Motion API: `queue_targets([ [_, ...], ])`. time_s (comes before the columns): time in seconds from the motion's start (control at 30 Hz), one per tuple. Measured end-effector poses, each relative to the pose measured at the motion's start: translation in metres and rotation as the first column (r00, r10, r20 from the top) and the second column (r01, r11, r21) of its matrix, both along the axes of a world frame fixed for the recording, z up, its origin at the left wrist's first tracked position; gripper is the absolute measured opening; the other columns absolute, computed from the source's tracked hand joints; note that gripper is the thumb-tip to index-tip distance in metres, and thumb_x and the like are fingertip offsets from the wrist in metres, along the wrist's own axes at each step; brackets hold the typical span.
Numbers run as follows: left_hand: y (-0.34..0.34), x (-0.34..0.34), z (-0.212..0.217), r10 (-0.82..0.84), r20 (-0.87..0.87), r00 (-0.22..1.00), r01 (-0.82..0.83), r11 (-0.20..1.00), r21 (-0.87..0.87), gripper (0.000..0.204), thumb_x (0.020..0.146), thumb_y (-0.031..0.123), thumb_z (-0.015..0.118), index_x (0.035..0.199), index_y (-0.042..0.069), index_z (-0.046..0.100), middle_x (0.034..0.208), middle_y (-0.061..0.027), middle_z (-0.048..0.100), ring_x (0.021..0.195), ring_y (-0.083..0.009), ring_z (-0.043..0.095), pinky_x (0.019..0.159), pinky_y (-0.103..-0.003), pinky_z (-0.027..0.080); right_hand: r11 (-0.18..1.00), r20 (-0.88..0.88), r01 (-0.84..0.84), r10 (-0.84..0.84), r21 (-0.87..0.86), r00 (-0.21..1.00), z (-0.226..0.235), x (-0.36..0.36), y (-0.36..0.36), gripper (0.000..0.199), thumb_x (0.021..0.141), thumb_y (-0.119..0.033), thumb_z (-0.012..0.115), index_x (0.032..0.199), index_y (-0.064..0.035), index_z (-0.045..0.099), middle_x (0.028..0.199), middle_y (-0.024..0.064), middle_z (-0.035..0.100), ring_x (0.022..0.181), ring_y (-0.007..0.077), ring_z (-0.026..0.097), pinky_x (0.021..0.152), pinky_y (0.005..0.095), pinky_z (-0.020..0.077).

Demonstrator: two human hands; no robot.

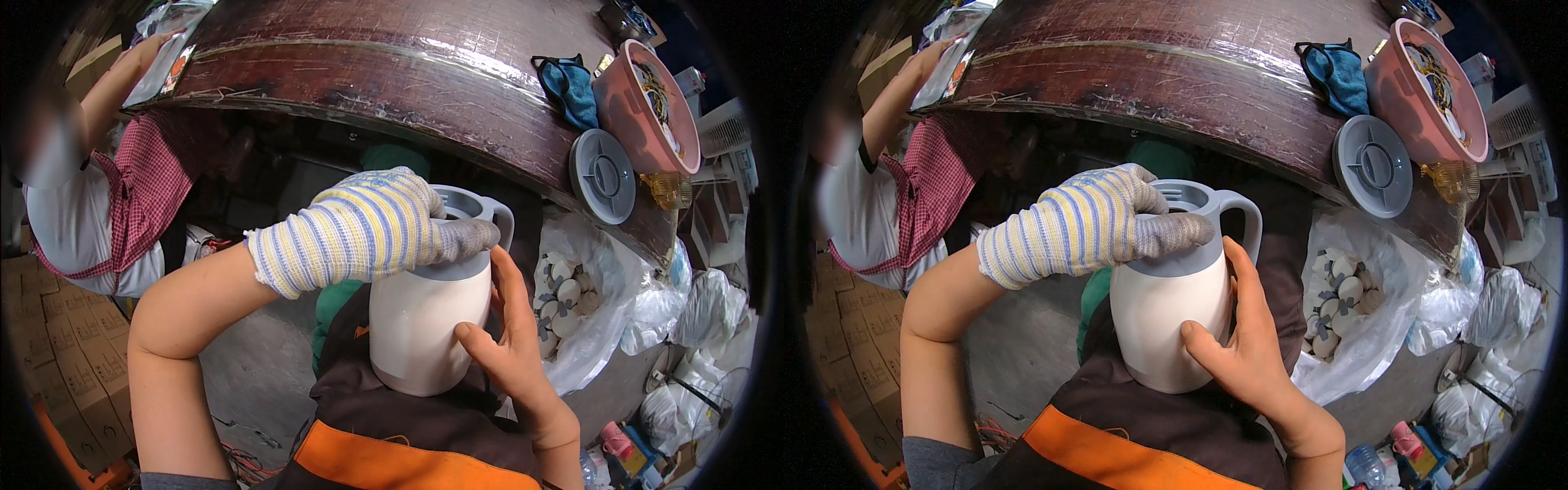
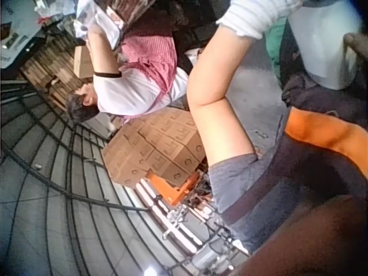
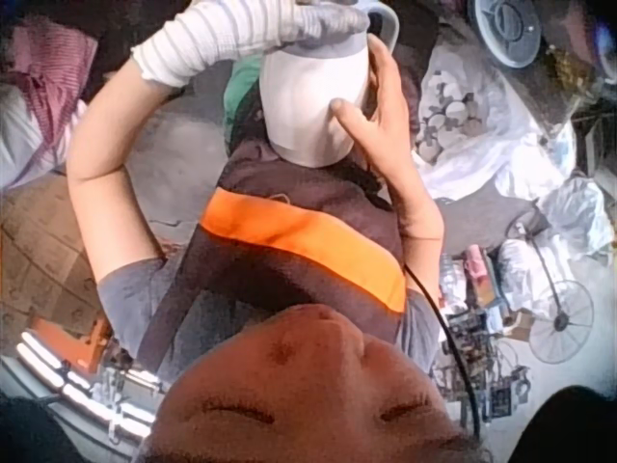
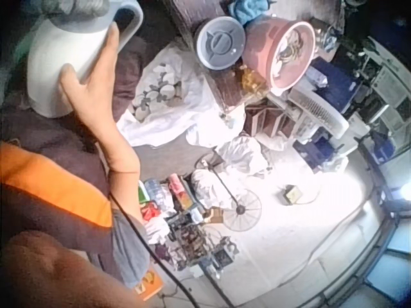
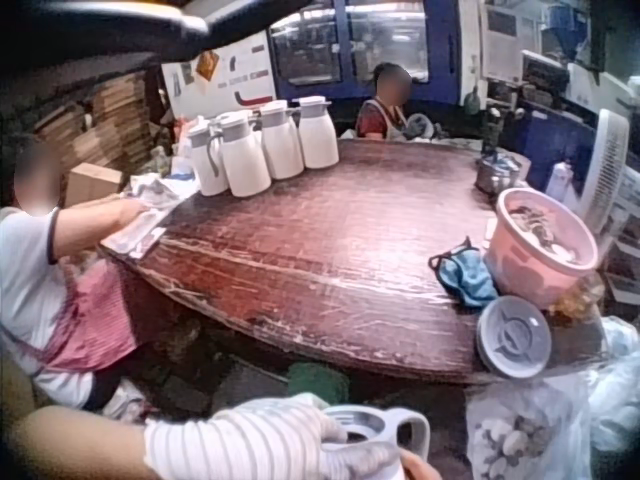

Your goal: The person assembles white kettles by inserting rubber stoppers and attaching lids. They handle each kettle one at a time, place the stopper into the opening, then secure the lid on top, and set the finished unit on the table.

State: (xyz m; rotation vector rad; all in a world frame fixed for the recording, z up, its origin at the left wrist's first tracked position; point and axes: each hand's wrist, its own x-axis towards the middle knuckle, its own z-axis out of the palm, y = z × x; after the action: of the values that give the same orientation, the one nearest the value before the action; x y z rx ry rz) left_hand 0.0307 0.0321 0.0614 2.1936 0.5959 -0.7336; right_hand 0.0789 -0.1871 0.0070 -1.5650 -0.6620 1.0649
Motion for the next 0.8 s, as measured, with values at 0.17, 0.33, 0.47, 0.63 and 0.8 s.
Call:
queue_targets([
  [0.17,-0.001,-0.002,-0.003,-0.001,0.032,0.999,0.0,1.0,0.019,0.07,0.083,0.068,0.054,0.093,0.001,0.074,0.096,-0.0198,0.062,0.089,-0.0315,0.063,0.082,-0.038,0.05,1.0,-0.012,-0.002,0.002,-0.012,1.0,0.002,0.0,0.001,0.085,0.077,-0.017,0.065,0.147,0.0004,0.02,0.137,0.0199,0.042,0.125,0.0279,0.045,0.106,0.0385,0.0352],
  [0.33,-0.003,0.001,0.0,0.028,-0.017,0.999,-0.027,1.0,0.006,0.071,0.082,0.068,0.054,0.094,0.001,0.074,0.094,-0.0193,0.062,0.089,-0.0312,0.063,0.082,-0.038,0.05,1.0,-0.004,-0.004,0.004,0.005,1.0,0.0,0.002,0.001,0.085,0.076,-0.017,0.066,0.146,-0.0004,0.021,0.137,0.0191,0.041,0.124,0.0277,0.045,0.105,0.039,0.0353],
  [0.47,-0.002,0.0,-0.004,0.011,0.009,1.0,-0.011,1.0,-0.001,0.07,0.083,0.067,0.055,0.094,0.001,0.074,0.094,-0.0191,0.062,0.089,-0.031,0.062,0.082,-0.038,0.05,1.0,-0.017,0.0,0.0,-0.002,1.0,0.0,0.002,0.001,0.086,0.076,-0.018,0.066,0.147,-0.0011,0.02,0.137,0.0189,0.041,0.124,0.0276,0.045,0.105,0.0391,0.035],
  [0.63,0.0,-0.004,-0.013,-0.016,0.022,1.0,0.015,0.999,0.036,0.059,0.087,0.06,0.054,0.099,0.005,0.074,0.093,-0.0196,0.062,0.089,-0.0315,0.062,0.082,-0.038,0.05,1.0,-0.031,0.001,-0.001,-0.005,1.0,0.002,0.002,0.001,0.085,0.076,-0.018,0.066,0.146,-0.0014,0.021,0.137,0.0185,0.041,0.124,0.0272,0.045,0.105,0.0388,0.035],
  [0.8,0.0,-0.003,-0.009,-0.076,0.016,0.997,0.076,0.996,0.036,0.045,0.091,0.051,0.053,0.103,0.013,0.073,0.092,-0.0189,0.062,0.089,-0.0314,0.062,0.081,-0.039,0.05,1.0,-0.027,0.0,0.0,0.0,1.0,0.002,0.002,0.002,0.085,0.076,-0.017,0.066,0.146,-0.0016,0.022,0.137,0.0181,0.042,0.123,0.0271,0.045,0.105,0.0389,0.0352],
])
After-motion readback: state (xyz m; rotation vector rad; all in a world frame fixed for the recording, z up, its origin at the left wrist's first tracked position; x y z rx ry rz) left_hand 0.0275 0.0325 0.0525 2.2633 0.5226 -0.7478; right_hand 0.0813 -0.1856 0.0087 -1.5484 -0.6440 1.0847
